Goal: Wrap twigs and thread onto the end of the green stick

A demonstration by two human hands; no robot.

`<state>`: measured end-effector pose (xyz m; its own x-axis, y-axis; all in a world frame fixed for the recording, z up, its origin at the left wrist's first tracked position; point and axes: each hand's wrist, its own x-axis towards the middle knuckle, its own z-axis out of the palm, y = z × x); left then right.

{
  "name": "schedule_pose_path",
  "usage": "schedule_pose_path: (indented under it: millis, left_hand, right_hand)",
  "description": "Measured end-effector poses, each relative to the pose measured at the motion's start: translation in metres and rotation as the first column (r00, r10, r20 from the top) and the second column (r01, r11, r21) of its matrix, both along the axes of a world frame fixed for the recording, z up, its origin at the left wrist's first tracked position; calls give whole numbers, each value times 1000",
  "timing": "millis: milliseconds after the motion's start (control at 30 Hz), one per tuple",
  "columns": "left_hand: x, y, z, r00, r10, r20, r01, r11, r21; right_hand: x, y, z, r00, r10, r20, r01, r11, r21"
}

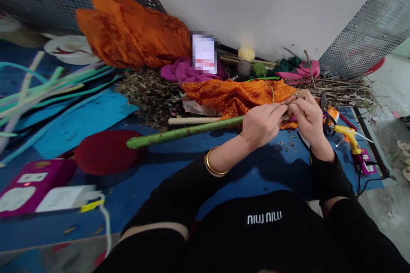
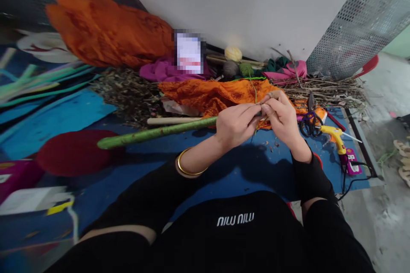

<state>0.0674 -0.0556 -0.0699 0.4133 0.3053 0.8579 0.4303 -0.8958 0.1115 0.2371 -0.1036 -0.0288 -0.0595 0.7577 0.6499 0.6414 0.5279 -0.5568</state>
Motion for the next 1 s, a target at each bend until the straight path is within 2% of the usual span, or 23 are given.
schedule_pose_path:
  millis: [200,400,733,1000]
  left_hand:
    - [1,-1,-2,999,-48,0,48,997,-55]
    - [1,-2,-3,999,-46,-7,45,994,-100]
    - [2,-1,-5,997,-82,-11,79,981,-179]
    - [1,-1,-6,996,-67,-52,54,974,-221]
  right_hand:
    - [-3,-2,-1,997,-6,-82,2,999,-50]
    - [-6,-2,-3,986,-20,-165,2,994,-107]
    - [-9,-4,-5,979,-57,-198,33,992,-122]
    - [-10,-4,-5,973,-89,-212,59,988,-146]
